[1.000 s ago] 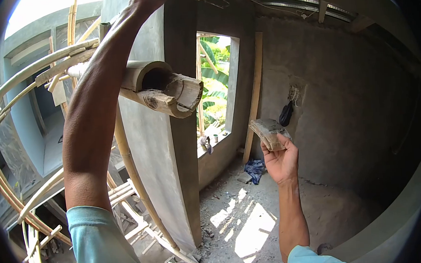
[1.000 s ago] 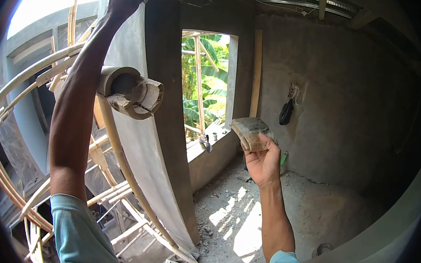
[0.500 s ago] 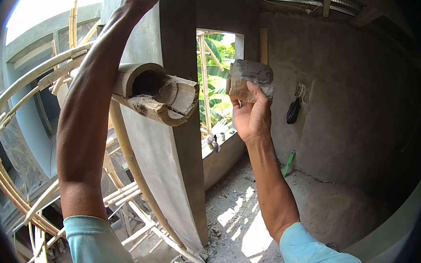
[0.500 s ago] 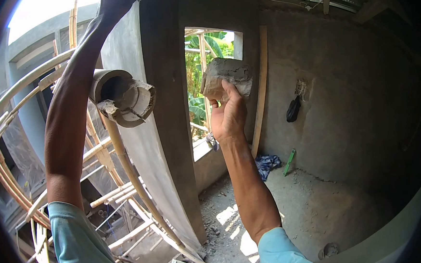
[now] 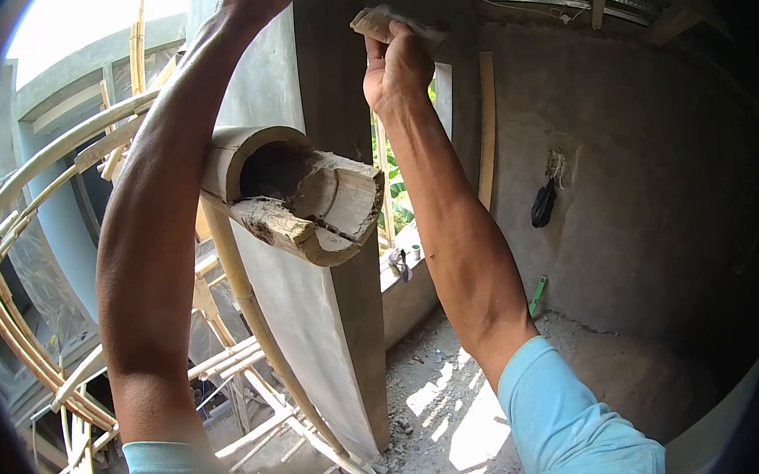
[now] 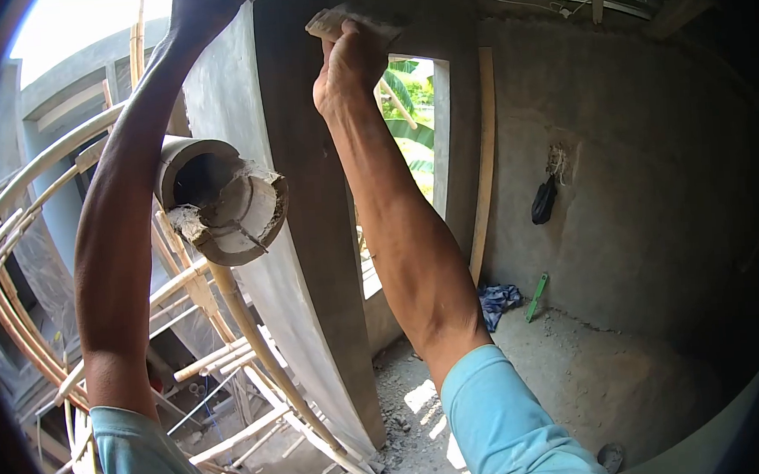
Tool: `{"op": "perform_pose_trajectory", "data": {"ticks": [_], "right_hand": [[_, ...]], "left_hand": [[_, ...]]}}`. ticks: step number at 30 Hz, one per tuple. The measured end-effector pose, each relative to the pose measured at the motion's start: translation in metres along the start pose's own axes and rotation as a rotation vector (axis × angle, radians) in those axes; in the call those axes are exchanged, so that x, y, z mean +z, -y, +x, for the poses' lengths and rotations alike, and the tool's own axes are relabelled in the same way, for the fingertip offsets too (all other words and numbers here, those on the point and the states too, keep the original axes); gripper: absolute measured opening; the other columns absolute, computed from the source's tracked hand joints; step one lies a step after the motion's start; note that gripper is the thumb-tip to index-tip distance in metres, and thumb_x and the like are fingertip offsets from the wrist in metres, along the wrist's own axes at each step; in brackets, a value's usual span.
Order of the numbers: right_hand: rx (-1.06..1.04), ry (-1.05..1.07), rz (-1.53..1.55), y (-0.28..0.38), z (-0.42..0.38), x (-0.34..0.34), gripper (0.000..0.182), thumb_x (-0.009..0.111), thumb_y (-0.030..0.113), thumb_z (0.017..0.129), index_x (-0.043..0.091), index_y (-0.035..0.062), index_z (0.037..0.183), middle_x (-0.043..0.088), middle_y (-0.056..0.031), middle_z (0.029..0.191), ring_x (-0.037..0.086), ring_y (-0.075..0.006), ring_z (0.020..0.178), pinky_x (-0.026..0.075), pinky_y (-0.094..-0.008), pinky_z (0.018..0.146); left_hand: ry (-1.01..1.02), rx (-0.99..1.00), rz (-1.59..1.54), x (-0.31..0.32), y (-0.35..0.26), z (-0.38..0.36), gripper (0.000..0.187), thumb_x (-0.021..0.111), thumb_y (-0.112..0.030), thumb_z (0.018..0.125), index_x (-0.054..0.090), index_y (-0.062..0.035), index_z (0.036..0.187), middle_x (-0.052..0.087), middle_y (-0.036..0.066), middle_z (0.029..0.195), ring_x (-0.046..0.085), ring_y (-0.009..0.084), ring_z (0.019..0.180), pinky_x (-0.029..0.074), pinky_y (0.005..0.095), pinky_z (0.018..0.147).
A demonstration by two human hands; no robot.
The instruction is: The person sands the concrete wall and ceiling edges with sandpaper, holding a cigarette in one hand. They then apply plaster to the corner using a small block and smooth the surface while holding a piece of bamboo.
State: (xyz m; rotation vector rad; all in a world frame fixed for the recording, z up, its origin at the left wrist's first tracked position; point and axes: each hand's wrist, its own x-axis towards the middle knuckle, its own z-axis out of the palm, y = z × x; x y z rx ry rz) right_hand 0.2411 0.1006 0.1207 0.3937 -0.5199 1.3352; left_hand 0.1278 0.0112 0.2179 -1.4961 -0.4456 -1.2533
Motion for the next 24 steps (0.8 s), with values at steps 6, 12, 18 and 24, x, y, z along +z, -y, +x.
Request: {"op": "perform_pose_trajectory", "data": {"ticks": [6, 12, 18, 24], "right_hand": [[-0.004, 0.023, 0.107, -0.016, 0.034, 0.010, 0.029, 0.054, -0.002, 0.091, 0.053, 0.0027, 0.120, 0.060, -0.0103, 0.115, 0.063, -0.0237, 0.105, 0.058, -0.0391, 0.096], [-0.007, 0.024, 0.161, -0.018, 0.035, 0.019, 0.030, 0.054, 0.000, 0.092, 0.053, 0.0038, 0.122, 0.060, -0.0078, 0.116, 0.063, -0.0212, 0.105, 0.058, -0.0368, 0.095], [-0.002, -0.024, 0.148, -0.021, 0.031, 0.023, 0.030, 0.054, 0.005, 0.095, 0.051, 0.0062, 0.125, 0.059, -0.0060, 0.117, 0.063, -0.0197, 0.103, 0.059, -0.0355, 0.093], [-0.057, -0.018, 0.166, -0.034, 0.050, 0.025, 0.031, 0.054, 0.005, 0.094, 0.051, 0.0063, 0.124, 0.060, -0.0074, 0.116, 0.064, -0.0196, 0.101, 0.058, -0.0338, 0.090]], "left_hand": [[-0.021, 0.039, 0.064, -0.001, 0.003, -0.003, 0.052, 0.066, 0.005, 0.074, 0.058, -0.0031, 0.124, 0.063, 0.013, 0.096, 0.069, 0.0228, 0.074, 0.058, 0.0333, 0.067], [-0.021, 0.039, 0.093, -0.002, 0.001, -0.001, 0.052, 0.069, 0.004, 0.071, 0.060, -0.0035, 0.122, 0.063, 0.012, 0.096, 0.067, 0.0228, 0.073, 0.056, 0.0336, 0.067], [-0.031, 0.071, 0.064, 0.001, 0.007, -0.003, 0.054, 0.068, 0.009, 0.069, 0.061, -0.0036, 0.121, 0.063, 0.012, 0.094, 0.067, 0.0213, 0.070, 0.055, 0.0318, 0.062], [-0.021, 0.006, 0.013, 0.000, -0.002, -0.003, 0.052, 0.066, 0.009, 0.071, 0.060, -0.0024, 0.121, 0.062, 0.013, 0.093, 0.069, 0.0208, 0.070, 0.056, 0.0318, 0.062]]}}
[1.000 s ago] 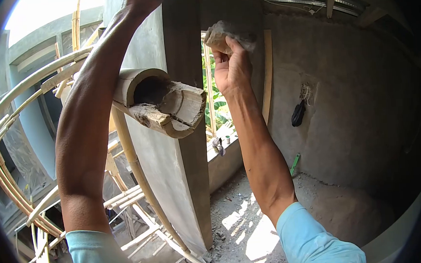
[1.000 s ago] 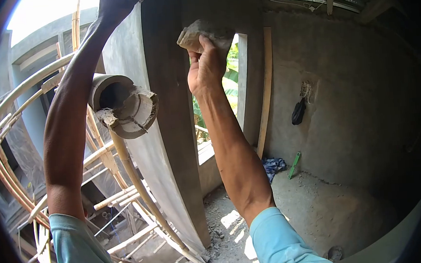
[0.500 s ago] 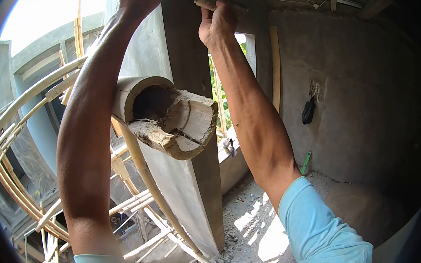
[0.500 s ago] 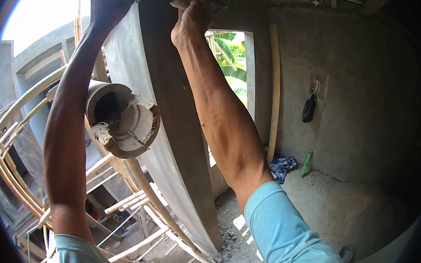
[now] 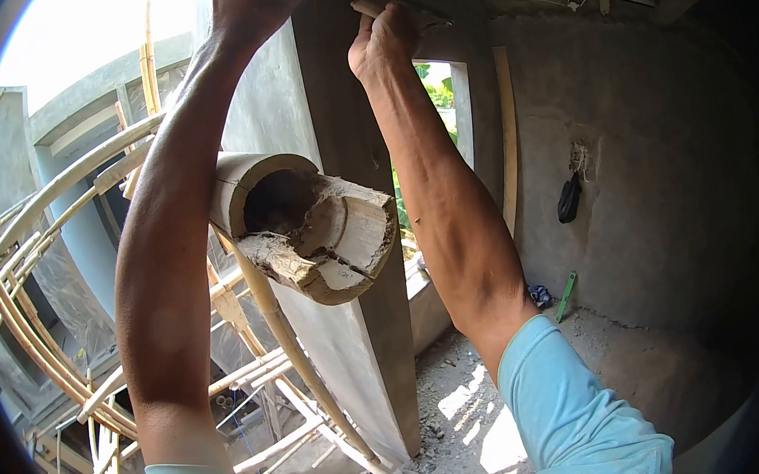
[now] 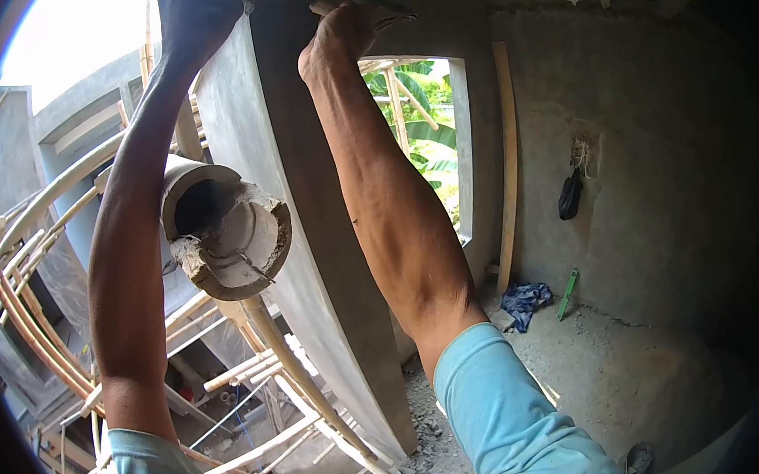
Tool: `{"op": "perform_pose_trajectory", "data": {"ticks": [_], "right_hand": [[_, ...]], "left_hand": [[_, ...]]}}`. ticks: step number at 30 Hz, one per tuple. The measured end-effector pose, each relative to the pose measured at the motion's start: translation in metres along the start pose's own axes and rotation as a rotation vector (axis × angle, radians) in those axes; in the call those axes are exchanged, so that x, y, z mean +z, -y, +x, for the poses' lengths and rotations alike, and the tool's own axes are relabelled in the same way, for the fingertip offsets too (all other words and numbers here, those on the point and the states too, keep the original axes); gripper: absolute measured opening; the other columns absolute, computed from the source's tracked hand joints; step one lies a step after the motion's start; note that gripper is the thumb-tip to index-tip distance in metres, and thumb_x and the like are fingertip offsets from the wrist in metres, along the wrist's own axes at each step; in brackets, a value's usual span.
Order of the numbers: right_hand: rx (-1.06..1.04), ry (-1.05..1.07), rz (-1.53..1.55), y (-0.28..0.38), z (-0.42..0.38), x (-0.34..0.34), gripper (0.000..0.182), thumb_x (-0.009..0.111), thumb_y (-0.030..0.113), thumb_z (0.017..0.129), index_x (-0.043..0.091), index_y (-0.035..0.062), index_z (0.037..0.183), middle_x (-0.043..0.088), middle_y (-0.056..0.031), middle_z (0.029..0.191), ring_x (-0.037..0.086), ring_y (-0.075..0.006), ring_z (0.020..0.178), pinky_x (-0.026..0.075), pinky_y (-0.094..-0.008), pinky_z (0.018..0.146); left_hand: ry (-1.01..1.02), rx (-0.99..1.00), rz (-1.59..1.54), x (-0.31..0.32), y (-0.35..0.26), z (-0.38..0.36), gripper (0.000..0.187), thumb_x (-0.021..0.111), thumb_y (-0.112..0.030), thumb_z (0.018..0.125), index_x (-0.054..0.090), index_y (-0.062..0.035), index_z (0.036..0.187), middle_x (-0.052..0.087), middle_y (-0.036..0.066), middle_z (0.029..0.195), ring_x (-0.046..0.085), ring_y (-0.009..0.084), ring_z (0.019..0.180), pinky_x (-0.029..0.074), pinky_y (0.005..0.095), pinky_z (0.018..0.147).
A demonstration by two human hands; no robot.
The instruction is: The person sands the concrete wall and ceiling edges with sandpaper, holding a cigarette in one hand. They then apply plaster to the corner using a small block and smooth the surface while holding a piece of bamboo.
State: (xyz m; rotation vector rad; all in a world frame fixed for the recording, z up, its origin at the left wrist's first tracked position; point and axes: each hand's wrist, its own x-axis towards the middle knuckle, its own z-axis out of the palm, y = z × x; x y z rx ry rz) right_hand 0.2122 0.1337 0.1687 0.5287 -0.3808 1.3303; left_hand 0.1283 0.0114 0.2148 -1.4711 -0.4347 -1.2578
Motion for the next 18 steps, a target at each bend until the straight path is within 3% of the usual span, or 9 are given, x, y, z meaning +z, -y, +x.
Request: {"op": "perform_pose_trajectory", "data": {"ticks": [3, 4, 5, 6, 8, 12, 14, 15, 18], "right_hand": [[0.083, 0.087, 0.053, -0.015, 0.045, -0.029, 0.031, 0.052, 0.002, 0.093, 0.052, 0.0066, 0.123, 0.060, -0.0075, 0.116, 0.064, -0.0191, 0.100, 0.058, -0.0328, 0.086], [0.198, -0.157, 0.037, -0.034, 0.080, -0.047, 0.030, 0.051, 0.001, 0.093, 0.052, 0.0062, 0.122, 0.061, -0.0074, 0.113, 0.065, -0.0193, 0.096, 0.058, -0.0326, 0.085], [0.312, -0.402, 0.019, -0.063, 0.224, -0.004, 0.030, 0.049, -0.001, 0.092, 0.053, 0.0058, 0.121, 0.062, -0.0074, 0.111, 0.066, -0.0196, 0.092, 0.058, -0.0324, 0.084], [0.312, -0.399, 0.021, -0.036, 0.099, -0.051, 0.030, 0.049, -0.001, 0.092, 0.053, 0.0058, 0.121, 0.062, -0.0074, 0.111, 0.066, -0.0196, 0.092, 0.058, -0.0324, 0.084], [-0.011, -0.024, 0.030, -0.012, 0.025, 0.010, 0.027, 0.050, 0.000, 0.093, 0.053, 0.0031, 0.119, 0.064, -0.0078, 0.102, 0.068, -0.0213, 0.084, 0.060, -0.0327, 0.083], [0.014, 0.102, 0.170, -0.001, 0.037, 0.011, 0.027, 0.052, -0.001, 0.091, 0.053, 0.0013, 0.118, 0.065, -0.0086, 0.096, 0.068, -0.0225, 0.079, 0.062, -0.0339, 0.080], [-0.053, 0.353, 0.163, 0.007, 0.039, 0.003, 0.025, 0.062, 0.008, 0.090, 0.059, 0.0110, 0.115, 0.062, -0.0011, 0.115, 0.060, -0.0127, 0.105, 0.053, -0.0274, 0.092], [-0.056, 0.352, 0.160, 0.016, 0.043, -0.001, 0.025, 0.062, 0.008, 0.090, 0.059, 0.0110, 0.115, 0.062, -0.0011, 0.115, 0.060, -0.0127, 0.105, 0.053, -0.0274, 0.092], [-0.118, 0.329, 0.263, 0.050, 0.048, -0.014, 0.024, 0.047, -0.007, 0.087, 0.064, -0.0070, 0.104, 0.068, -0.0142, 0.107, 0.069, -0.0229, 0.093, 0.060, -0.0304, 0.089]], "left_hand": [[0.007, -0.016, -0.032, -0.002, -0.001, 0.000, 0.051, 0.067, 0.009, 0.072, 0.060, -0.0018, 0.121, 0.062, 0.013, 0.093, 0.069, 0.0208, 0.070, 0.056, 0.0320, 0.063], [0.017, -0.028, -0.049, -0.001, 0.000, 0.000, 0.050, 0.067, 0.008, 0.072, 0.060, -0.0015, 0.121, 0.063, 0.013, 0.093, 0.069, 0.0207, 0.070, 0.056, 0.0320, 0.063], [0.016, -0.026, -0.049, -0.001, 0.001, 0.000, 0.050, 0.067, 0.008, 0.072, 0.060, -0.0015, 0.121, 0.063, 0.013, 0.093, 0.069, 0.0207, 0.070, 0.056, 0.0320, 0.063], [0.015, -0.006, -0.042, 0.000, 0.005, -0.001, 0.051, 0.067, 0.008, 0.072, 0.060, -0.0015, 0.122, 0.063, 0.013, 0.093, 0.069, 0.0205, 0.070, 0.055, 0.0317, 0.063], [0.012, 0.013, -0.034, -0.001, 0.003, 0.000, 0.052, 0.067, 0.008, 0.073, 0.059, -0.0015, 0.123, 0.063, 0.013, 0.093, 0.069, 0.0203, 0.070, 0.055, 0.0314, 0.063], [0.021, 0.025, -0.022, -0.004, 0.004, 0.001, 0.038, 0.067, 0.007, 0.074, 0.067, -0.0018, 0.110, 0.065, 0.013, 0.098, 0.067, 0.0204, 0.069, 0.054, 0.0321, 0.063], [0.034, 0.114, 0.028, 0.003, 0.014, 0.001, 0.032, 0.067, 0.008, 0.074, 0.070, -0.0020, 0.104, 0.065, 0.013, 0.101, 0.066, 0.0206, 0.070, 0.054, 0.0325, 0.063], [-0.043, 0.201, 0.000, 0.006, 0.018, 0.001, 0.027, 0.067, 0.008, 0.073, 0.071, -0.0018, 0.098, 0.065, 0.013, 0.104, 0.065, 0.0209, 0.070, 0.053, 0.0326, 0.063], [-0.033, 0.183, 0.023, 0.001, 0.004, -0.004, 0.022, 0.068, 0.010, 0.072, 0.071, -0.0014, 0.090, 0.064, 0.013, 0.111, 0.065, 0.0214, 0.073, 0.053, 0.0321, 0.064]]}}
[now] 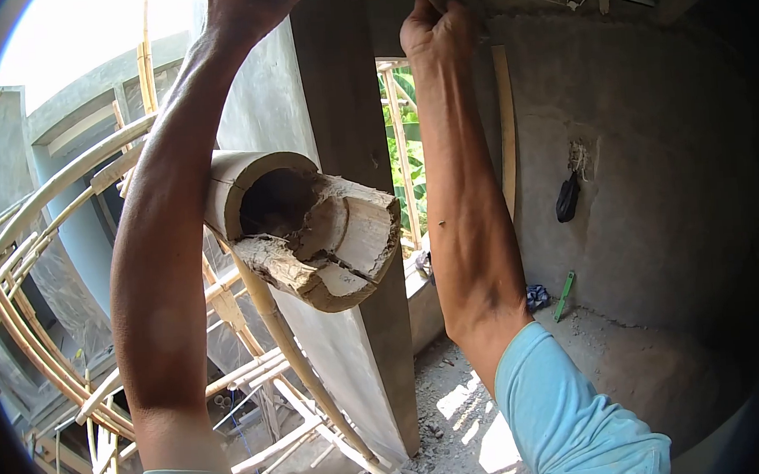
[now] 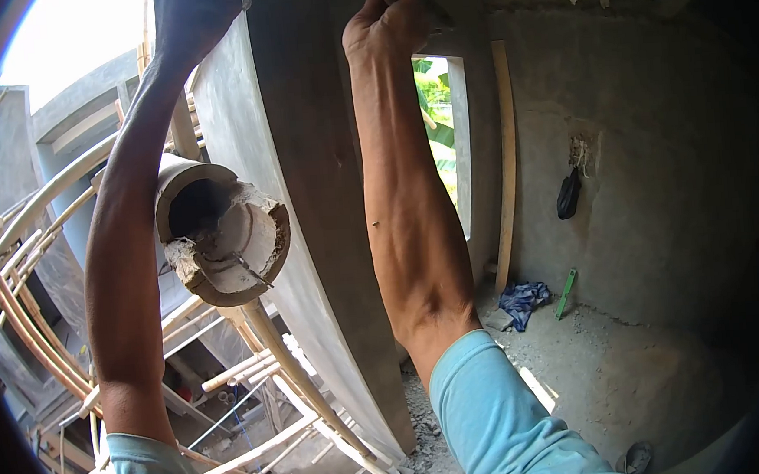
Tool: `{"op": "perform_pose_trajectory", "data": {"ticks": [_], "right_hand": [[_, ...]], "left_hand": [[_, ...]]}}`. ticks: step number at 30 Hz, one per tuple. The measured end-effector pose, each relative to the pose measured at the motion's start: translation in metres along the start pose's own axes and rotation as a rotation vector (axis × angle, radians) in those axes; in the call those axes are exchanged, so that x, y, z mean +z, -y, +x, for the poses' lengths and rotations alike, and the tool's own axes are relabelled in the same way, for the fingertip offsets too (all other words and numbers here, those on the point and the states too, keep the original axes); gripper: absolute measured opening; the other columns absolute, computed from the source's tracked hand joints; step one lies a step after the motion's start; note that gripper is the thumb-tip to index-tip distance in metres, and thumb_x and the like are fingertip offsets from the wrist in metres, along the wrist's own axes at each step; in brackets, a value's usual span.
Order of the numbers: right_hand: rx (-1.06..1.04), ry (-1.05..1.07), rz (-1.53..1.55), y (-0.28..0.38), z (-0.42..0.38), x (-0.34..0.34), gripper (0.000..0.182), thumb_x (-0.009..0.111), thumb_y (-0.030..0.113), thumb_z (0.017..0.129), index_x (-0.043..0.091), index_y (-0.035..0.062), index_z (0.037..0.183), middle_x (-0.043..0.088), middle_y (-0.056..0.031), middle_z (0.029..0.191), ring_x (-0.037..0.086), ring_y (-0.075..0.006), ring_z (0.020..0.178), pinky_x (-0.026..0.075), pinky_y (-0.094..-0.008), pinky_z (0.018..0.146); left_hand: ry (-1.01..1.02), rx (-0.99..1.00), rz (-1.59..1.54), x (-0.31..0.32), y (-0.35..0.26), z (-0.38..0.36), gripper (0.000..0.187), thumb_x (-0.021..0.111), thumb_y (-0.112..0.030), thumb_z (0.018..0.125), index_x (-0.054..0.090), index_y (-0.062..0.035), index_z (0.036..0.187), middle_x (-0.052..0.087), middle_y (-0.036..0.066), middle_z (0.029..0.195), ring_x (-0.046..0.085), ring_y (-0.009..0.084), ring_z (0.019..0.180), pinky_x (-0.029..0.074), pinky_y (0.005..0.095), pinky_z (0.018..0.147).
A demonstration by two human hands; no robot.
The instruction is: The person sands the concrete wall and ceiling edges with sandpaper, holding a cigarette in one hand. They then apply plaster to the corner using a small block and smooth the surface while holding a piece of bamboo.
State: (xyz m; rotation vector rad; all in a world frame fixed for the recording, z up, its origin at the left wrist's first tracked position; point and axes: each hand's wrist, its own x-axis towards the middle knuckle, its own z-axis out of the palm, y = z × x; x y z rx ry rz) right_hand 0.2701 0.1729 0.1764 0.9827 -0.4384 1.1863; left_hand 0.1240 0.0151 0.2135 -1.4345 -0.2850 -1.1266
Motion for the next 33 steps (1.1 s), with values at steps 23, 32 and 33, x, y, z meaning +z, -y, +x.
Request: {"op": "perform_pose_trajectory", "data": {"ticks": [23, 32, 33], "right_hand": [[0.238, -0.190, -0.416, -0.003, -0.078, 0.036, 0.025, 0.052, 0.003, 0.089, 0.056, 0.0050, 0.114, 0.061, -0.0076, 0.106, 0.063, -0.0176, 0.089, 0.055, -0.0328, 0.081], [0.253, -0.173, -0.478, -0.033, -0.078, 0.039, 0.033, 0.057, 0.010, 0.086, 0.057, 0.0081, 0.119, 0.060, -0.0032, 0.112, 0.058, -0.0147, 0.098, 0.046, -0.0335, 0.089], [0.268, -0.198, -0.466, -0.035, -0.080, 0.045, 0.032, 0.056, 0.010, 0.087, 0.057, 0.0081, 0.119, 0.060, -0.0029, 0.113, 0.058, -0.0141, 0.098, 0.045, -0.0333, 0.091]], "left_hand": [[0.037, -0.051, 0.027, -0.004, 0.010, 0.005, 0.031, 0.070, 0.001, 0.076, 0.067, -0.0036, 0.107, 0.065, 0.011, 0.098, 0.065, 0.0260, 0.071, 0.052, 0.0355, 0.067], [0.091, -0.018, 0.026, -0.010, 0.007, 0.013, 0.017, 0.071, -0.004, 0.078, 0.071, -0.0008, 0.095, 0.067, 0.014, 0.100, 0.066, 0.0249, 0.067, 0.053, 0.0356, 0.064], [0.092, 0.023, 0.050, -0.010, 0.008, 0.013, 0.016, 0.071, -0.005, 0.079, 0.071, -0.0004, 0.094, 0.068, 0.014, 0.099, 0.066, 0.0244, 0.067, 0.053, 0.0347, 0.064]]}}
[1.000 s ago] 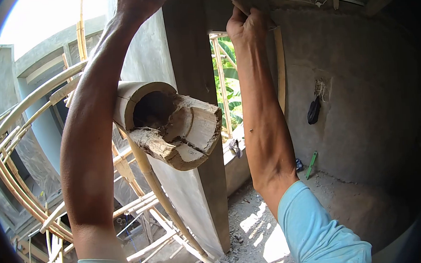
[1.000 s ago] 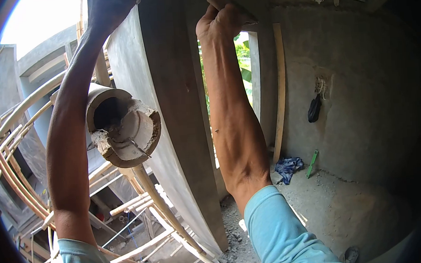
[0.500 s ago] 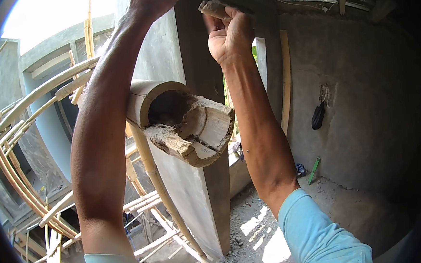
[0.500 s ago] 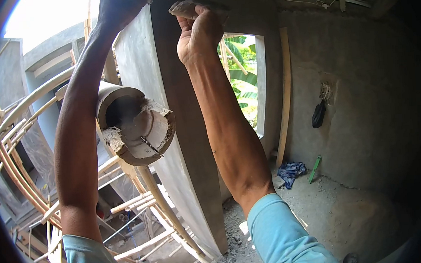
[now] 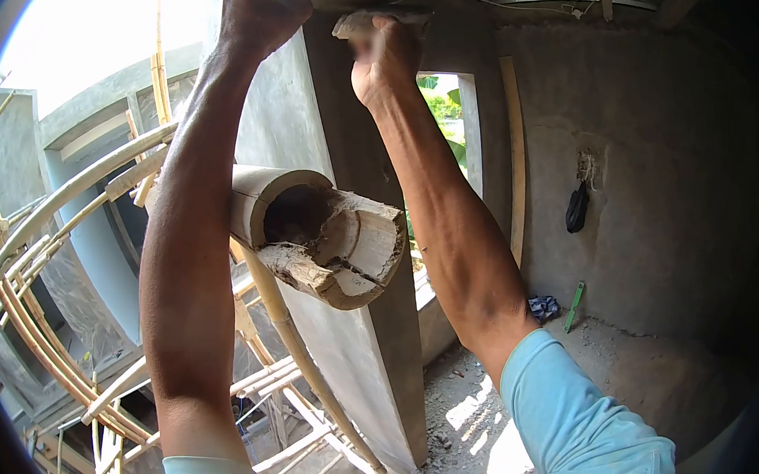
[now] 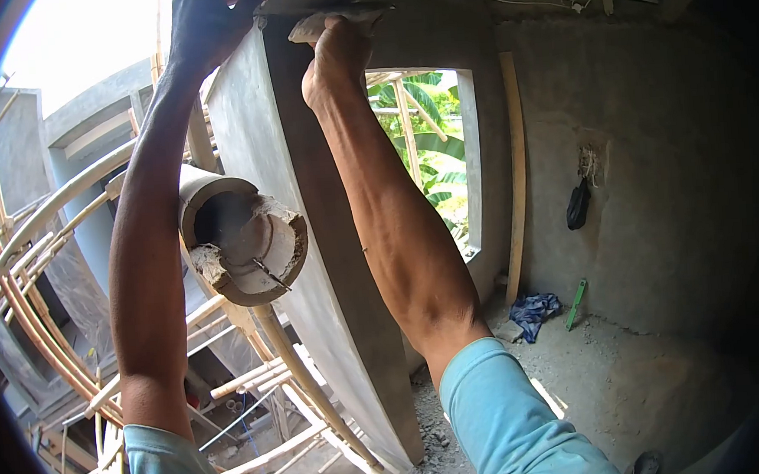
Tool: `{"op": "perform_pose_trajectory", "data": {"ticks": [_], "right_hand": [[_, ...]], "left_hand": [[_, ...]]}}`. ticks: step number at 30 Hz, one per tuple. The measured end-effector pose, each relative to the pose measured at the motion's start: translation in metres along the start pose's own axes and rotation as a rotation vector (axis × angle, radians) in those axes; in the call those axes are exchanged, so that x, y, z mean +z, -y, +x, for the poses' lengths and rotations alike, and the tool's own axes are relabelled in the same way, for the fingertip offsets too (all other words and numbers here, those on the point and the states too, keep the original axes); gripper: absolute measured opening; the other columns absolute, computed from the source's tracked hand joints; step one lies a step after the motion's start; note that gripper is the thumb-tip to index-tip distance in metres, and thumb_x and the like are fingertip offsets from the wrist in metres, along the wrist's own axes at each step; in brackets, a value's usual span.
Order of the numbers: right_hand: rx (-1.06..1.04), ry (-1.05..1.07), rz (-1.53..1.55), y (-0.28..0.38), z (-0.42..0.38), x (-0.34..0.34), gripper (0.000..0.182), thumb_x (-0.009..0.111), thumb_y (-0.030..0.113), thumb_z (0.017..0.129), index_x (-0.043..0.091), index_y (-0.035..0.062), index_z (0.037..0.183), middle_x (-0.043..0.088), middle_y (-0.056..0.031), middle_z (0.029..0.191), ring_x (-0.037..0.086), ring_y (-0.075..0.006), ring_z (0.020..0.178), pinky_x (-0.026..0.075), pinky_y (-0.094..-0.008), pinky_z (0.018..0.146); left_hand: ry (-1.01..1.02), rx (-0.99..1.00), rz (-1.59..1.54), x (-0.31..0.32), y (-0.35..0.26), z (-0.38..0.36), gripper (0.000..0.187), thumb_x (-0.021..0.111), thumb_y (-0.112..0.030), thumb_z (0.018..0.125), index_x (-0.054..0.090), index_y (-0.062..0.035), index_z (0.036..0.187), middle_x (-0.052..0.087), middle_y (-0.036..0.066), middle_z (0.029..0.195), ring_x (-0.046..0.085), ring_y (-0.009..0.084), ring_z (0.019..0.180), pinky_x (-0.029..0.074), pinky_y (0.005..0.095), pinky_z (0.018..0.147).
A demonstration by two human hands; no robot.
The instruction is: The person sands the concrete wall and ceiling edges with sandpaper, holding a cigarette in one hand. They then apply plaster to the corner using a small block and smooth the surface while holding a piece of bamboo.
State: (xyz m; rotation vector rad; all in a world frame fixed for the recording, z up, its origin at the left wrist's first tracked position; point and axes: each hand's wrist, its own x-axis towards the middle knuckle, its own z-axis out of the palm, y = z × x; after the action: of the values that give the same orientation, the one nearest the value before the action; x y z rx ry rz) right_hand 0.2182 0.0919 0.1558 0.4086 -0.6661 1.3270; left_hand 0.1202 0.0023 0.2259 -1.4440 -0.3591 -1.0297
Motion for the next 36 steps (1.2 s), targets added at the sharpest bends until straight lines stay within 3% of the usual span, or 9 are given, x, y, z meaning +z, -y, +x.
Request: {"op": "perform_pose_trajectory", "data": {"ticks": [3, 7, 10, 13, 15, 17, 23, 25, 36], "right_hand": [[-0.011, 0.025, 0.053, -0.003, -0.007, 0.014, 0.031, 0.056, 0.006, 0.087, 0.057, 0.0058, 0.118, 0.061, -0.0031, 0.113, 0.058, -0.0124, 0.097, 0.043, -0.0318, 0.095], [0.054, 0.024, -0.010, -0.018, 0.001, 0.019, 0.022, 0.056, 0.002, 0.087, 0.058, 0.0013, 0.109, 0.063, -0.0045, 0.105, 0.060, -0.0139, 0.090, 0.045, -0.0319, 0.094], [0.119, 0.192, 0.159, -0.006, -0.015, 0.014, 0.014, 0.047, -0.001, 0.091, 0.054, 0.0025, 0.103, 0.065, -0.0105, 0.092, 0.066, -0.0257, 0.082, 0.055, -0.0408, 0.084], [0.074, 0.147, 0.267, 0.010, -0.027, -0.008, 0.014, 0.049, 0.002, 0.093, 0.055, 0.0027, 0.106, 0.066, -0.0113, 0.099, 0.066, -0.0237, 0.087, 0.054, -0.0418, 0.087], [0.053, 0.022, 0.284, 0.023, -0.037, -0.022, 0.025, 0.055, -0.001, 0.089, 0.056, 0.0056, 0.113, 0.061, -0.0067, 0.106, 0.061, -0.0174, 0.095, 0.050, -0.0335, 0.086], [0.004, -0.074, 0.158, 0.025, -0.040, -0.026, 0.029, 0.055, 0.001, 0.090, 0.054, 0.0046, 0.119, 0.059, -0.0074, 0.112, 0.060, -0.0184, 0.100, 0.050, -0.0353, 0.086], [-0.011, 0.010, 0.069, 0.008, -0.014, -0.010, 0.034, 0.057, 0.006, 0.089, 0.053, 0.0037, 0.123, 0.058, -0.0091, 0.117, 0.058, -0.0194, 0.102, 0.048, -0.0367, 0.090], [0.064, -0.019, -0.005, 0.006, -0.010, -0.001, 0.024, 0.052, -0.002, 0.090, 0.052, 0.0050, 0.113, 0.057, -0.0085, 0.108, 0.060, -0.0216, 0.095, 0.056, -0.0377, 0.081], [0.093, 0.166, 0.227, 0.015, -0.040, -0.006, 0.018, 0.055, -0.003, 0.090, 0.056, 0.0026, 0.107, 0.061, -0.0085, 0.104, 0.062, -0.0190, 0.096, 0.052, -0.0347, 0.089]], "left_hand": [[0.017, -0.165, -0.046, -0.001, -0.003, -0.001, 0.016, 0.073, -0.005, 0.078, 0.071, 0.0006, 0.093, 0.068, 0.013, 0.097, 0.067, 0.0229, 0.068, 0.053, 0.0328, 0.062], [0.068, -0.152, -0.007, -0.003, -0.006, 0.002, 0.023, 0.074, -0.005, 0.077, 0.069, 0.0007, 0.099, 0.068, 0.013, 0.096, 0.068, 0.0220, 0.068, 0.053, 0.0322, 0.062], [0.087, -0.316, -0.095, -0.007, -0.015, 0.006, 0.030, 0.076, -0.007, 0.078, 0.067, 0.0001, 0.106, 0.068, 0.012, 0.092, 0.069, 0.0213, 0.069, 0.054, 0.0326, 0.062], [0.120, -0.282, -0.067, -0.010, -0.015, 0.008, 0.034, 0.075, -0.008, 0.079, 0.064, -0.0011, 0.111, 0.068, 0.012, 0.090, 0.069, 0.0211, 0.068, 0.055, 0.0333, 0.063], [0.124, -0.279, -0.063, -0.009, -0.011, 0.009, 0.033, 0.074, -0.008, 0.080, 0.064, -0.0010, 0.111, 0.067, 0.011, 0.088, 0.069, 0.0214, 0.068, 0.055, 0.0331, 0.062], [0.137, -0.309, -0.071, -0.009, -0.012, 0.009, 0.032, 0.074, -0.008, 0.080, 0.064, -0.0015, 0.111, 0.067, 0.011, 0.088, 0.069, 0.0216, 0.068, 0.055, 0.0334, 0.063], [0.130, -0.223, -0.045, -0.004, 0.003, 0.007, 0.035, 0.074, -0.010, 0.080, 0.063, -0.0048, 0.113, 0.066, 0.009, 0.090, 0.067, 0.0215, 0.071, 0.053, 0.0359, 0.070], [0.110, -0.142, -0.028, 0.000, 0.011, 0.003, 0.036, 0.075, -0.010, 0.080, 0.063, -0.0057, 0.114, 0.065, 0.008, 0.091, 0.066, 0.0214, 0.071, 0.053, 0.0365, 0.072], [0.279, -0.405, -0.027, -0.013, -0.002, 0.024, 0.050, 0.081, -0.015, 0.072, 0.061, -0.0025, 0.117, 0.064, 0.010, 0.095, 0.066, 0.0215, 0.073, 0.054, 0.0352, 0.066]]}}
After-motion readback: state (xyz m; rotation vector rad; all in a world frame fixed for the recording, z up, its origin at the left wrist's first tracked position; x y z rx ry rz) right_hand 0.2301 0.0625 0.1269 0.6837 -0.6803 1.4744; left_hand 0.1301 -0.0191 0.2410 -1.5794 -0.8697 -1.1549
